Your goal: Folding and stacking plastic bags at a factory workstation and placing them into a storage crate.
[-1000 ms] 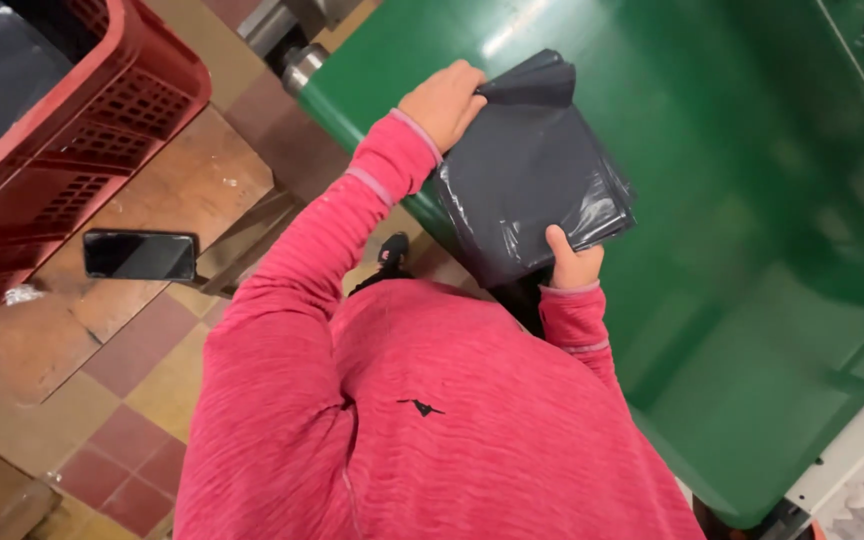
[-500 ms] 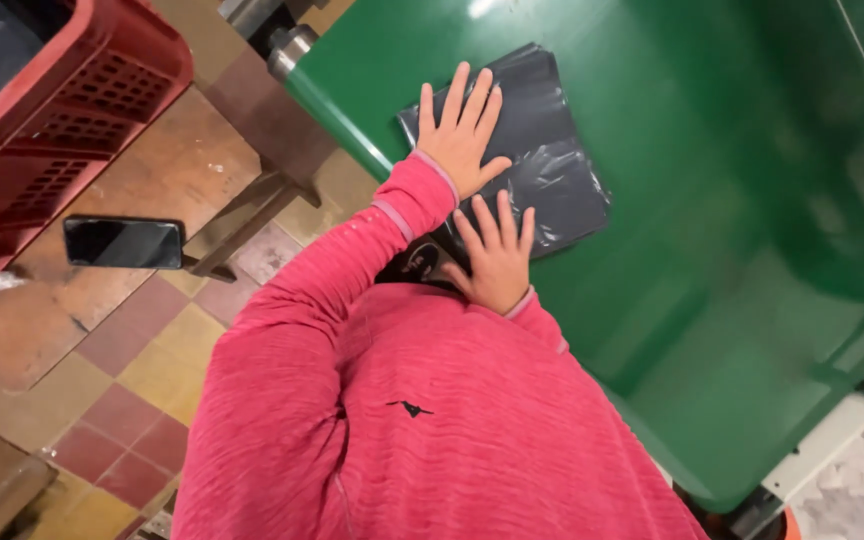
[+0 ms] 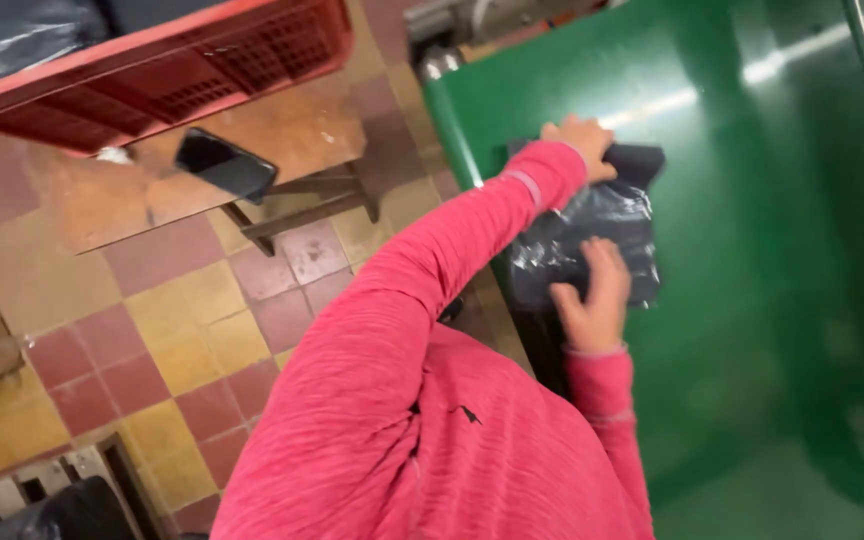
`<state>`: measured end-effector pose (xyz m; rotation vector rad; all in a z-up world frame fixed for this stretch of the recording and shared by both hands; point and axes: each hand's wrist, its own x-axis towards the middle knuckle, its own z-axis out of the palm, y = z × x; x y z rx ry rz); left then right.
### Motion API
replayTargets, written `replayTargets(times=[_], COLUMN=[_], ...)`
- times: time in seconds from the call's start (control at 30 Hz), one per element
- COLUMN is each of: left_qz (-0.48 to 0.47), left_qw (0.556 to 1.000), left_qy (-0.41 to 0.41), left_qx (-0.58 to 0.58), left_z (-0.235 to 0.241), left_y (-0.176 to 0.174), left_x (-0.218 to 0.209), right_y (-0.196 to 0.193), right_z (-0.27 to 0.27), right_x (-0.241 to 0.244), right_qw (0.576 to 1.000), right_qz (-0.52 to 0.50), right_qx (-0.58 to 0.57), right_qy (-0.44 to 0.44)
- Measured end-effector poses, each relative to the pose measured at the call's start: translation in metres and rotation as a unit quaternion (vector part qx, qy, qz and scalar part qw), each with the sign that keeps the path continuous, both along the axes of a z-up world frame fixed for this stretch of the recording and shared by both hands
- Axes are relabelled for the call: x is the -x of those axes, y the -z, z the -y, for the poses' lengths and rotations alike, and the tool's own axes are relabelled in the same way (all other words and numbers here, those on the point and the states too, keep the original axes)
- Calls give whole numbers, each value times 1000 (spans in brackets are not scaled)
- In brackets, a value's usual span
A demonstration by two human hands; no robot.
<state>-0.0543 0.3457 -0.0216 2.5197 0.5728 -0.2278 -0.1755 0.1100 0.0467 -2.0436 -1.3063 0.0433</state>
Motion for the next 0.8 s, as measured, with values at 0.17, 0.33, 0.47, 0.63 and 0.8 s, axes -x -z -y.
replayTargets(times=[0.17,0.33,0.47,0.63,0.8], left_qz=[266,435,632,628,580], left_qw=[947,892,765,725,702], left_qy=[159,110,-14,-166,-281], left_qx=[87,56,-124,-229,-303], left_z=[4,-81,-204,-322,-360], left_y=[-8,-127,-200,-259,-230], left_x=[50,178,281,469,590], right_y=[-43,-45,-61,-62,-50], right_z=[52,-30,-192,-437,-655], right_x=[-62,-59,-8,80,182], right_qw=[988,992,991,935,861], right_qz=[-94,-106,-133,-338,-496], right_qx=[34,30,-31,-93,-93], right_qy=[115,64,-12,-62,-62])
